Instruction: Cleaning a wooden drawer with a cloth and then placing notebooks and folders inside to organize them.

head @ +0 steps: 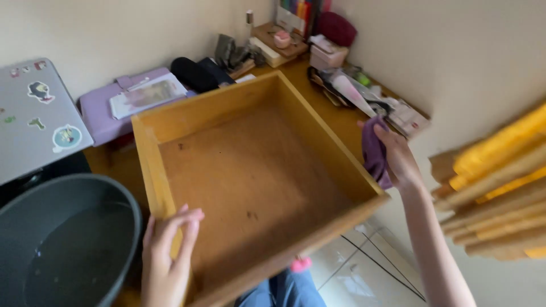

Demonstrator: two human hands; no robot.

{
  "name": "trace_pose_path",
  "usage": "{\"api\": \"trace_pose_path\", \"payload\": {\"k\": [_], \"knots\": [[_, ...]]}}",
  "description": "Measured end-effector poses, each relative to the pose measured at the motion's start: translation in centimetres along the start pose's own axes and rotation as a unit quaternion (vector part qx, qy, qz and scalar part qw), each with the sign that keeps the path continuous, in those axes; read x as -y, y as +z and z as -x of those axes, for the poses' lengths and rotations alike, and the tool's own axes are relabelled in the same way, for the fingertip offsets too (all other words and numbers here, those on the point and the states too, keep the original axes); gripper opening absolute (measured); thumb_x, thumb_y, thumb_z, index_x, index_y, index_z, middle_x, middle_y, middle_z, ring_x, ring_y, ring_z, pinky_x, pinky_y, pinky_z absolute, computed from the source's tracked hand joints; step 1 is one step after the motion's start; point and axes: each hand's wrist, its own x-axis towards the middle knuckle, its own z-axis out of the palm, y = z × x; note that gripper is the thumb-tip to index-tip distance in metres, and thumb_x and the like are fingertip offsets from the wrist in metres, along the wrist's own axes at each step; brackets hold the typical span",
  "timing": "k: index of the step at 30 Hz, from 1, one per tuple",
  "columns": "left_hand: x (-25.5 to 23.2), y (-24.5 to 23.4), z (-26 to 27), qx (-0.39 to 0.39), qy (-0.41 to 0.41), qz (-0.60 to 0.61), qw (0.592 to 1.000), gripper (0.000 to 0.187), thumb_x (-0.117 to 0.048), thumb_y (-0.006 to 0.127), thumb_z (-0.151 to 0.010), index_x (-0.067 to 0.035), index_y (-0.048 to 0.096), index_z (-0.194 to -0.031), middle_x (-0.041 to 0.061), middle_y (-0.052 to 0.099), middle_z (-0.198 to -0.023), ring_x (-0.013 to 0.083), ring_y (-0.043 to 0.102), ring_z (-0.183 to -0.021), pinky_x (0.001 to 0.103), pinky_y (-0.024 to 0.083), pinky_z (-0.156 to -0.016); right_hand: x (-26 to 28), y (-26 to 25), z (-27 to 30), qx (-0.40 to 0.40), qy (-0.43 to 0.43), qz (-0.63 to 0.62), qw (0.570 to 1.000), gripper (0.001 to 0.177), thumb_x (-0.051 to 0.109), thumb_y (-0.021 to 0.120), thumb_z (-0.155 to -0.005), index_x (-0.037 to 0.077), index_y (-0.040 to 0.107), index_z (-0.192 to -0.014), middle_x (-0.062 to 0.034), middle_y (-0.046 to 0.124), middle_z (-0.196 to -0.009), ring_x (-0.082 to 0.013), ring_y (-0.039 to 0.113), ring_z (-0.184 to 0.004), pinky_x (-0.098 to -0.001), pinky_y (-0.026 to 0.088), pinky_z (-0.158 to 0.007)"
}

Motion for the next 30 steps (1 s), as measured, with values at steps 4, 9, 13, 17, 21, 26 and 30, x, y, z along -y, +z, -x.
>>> {"api": "trace_pose_path", "payload": {"k": [4,9,13,17,21,26,30], "knots": [[3.4,2.0,0.0,-0.031,0.009,-0.048,0.998,0.018,-0.020,0.064,-0.094,-0.023,0.070,-0.110,-0.001,0.078,-0.120,0.0204,0.067,-0.130,0.052,0.021,-0.127,3.2,4.0,0.5,0.017,0.080,0.101,0.992,0.064,0.042,0.049,-0.092,0.002,0.059,-0.141,-0.0131,0.061,-0.150,-0.0225,0.056,-0.140,-0.0299,0.042,-0.111],[3.5,1.6,0.7,-0.032,0.019,-0.060,0.997,0.037,-0.003,0.051,-0.092,-0.023,0.078,-0.108,0.002,0.067,-0.138,0.0287,0.053,-0.145,0.039,0.043,-0.115,4.1,6.6,3.0,-0.016,0.056,0.346,0.936,0.070,0.037,0.077,-0.073,0.015,0.067,-0.138,-0.0033,0.067,-0.143,-0.0116,0.058,-0.135,-0.0266,0.039,-0.113],[2.3,1.1,0.8,-0.029,0.002,-0.062,0.998,0.050,0.005,0.042,-0.085,-0.023,0.077,-0.109,0.000,0.066,-0.138,0.0251,0.054,-0.144,0.036,0.044,-0.113,1.8,4.9,2.3,-0.011,0.017,0.383,0.923,0.066,0.032,0.081,-0.074,0.011,0.068,-0.135,-0.0055,0.061,-0.148,-0.0127,0.056,-0.137,-0.0271,0.039,-0.114],[1.1,0.8,0.5,-0.053,-0.025,-0.025,0.998,0.076,0.019,0.025,-0.063,-0.021,0.076,-0.102,-0.002,0.070,-0.131,0.0177,0.059,-0.140,0.022,0.046,-0.085,0.6,3.5,1.4,0.034,-0.069,0.406,0.911,0.026,0.026,0.076,-0.089,0.004,0.072,-0.100,0.0034,0.056,-0.088,-0.0091,0.051,-0.083,-0.0270,0.037,-0.077],[0.9,1.3,0.2,-0.063,-0.046,-0.030,0.996,0.078,0.022,0.024,-0.062,-0.019,0.075,-0.103,0.003,0.065,-0.137,0.0185,0.057,-0.142,0.021,0.048,-0.072,0.5,3.4,-0.9,0.082,-0.098,0.398,0.908,0.024,0.025,0.076,-0.092,0.007,0.075,-0.107,0.0021,0.061,-0.080,-0.0115,0.046,-0.066,-0.0260,0.034,-0.065],[1.1,2.0,0.4,-0.023,-0.037,-0.046,0.998,0.081,0.023,0.030,-0.060,-0.015,0.067,-0.121,0.010,0.053,-0.145,0.0303,0.044,-0.148,0.040,0.037,-0.117,0.3,2.6,-3.0,0.143,-0.200,0.409,0.879,0.042,0.022,0.075,-0.095,0.010,0.045,-0.068,0.0027,0.036,-0.067,-0.0110,0.033,-0.059,-0.0280,0.028,-0.062],[0.6,2.4,0.4,0.019,-0.041,-0.069,0.997,0.070,0.023,0.036,-0.068,-0.013,0.062,-0.122,0.009,0.052,-0.143,0.0307,0.043,-0.147,0.046,0.035,-0.118,1.4,3.0,-4.2,0.153,-0.196,0.456,0.855,0.039,0.039,0.071,-0.096,0.007,0.064,-0.075,0.0022,0.036,-0.063,-0.0120,0.033,-0.058,-0.0278,0.032,-0.065]]}}
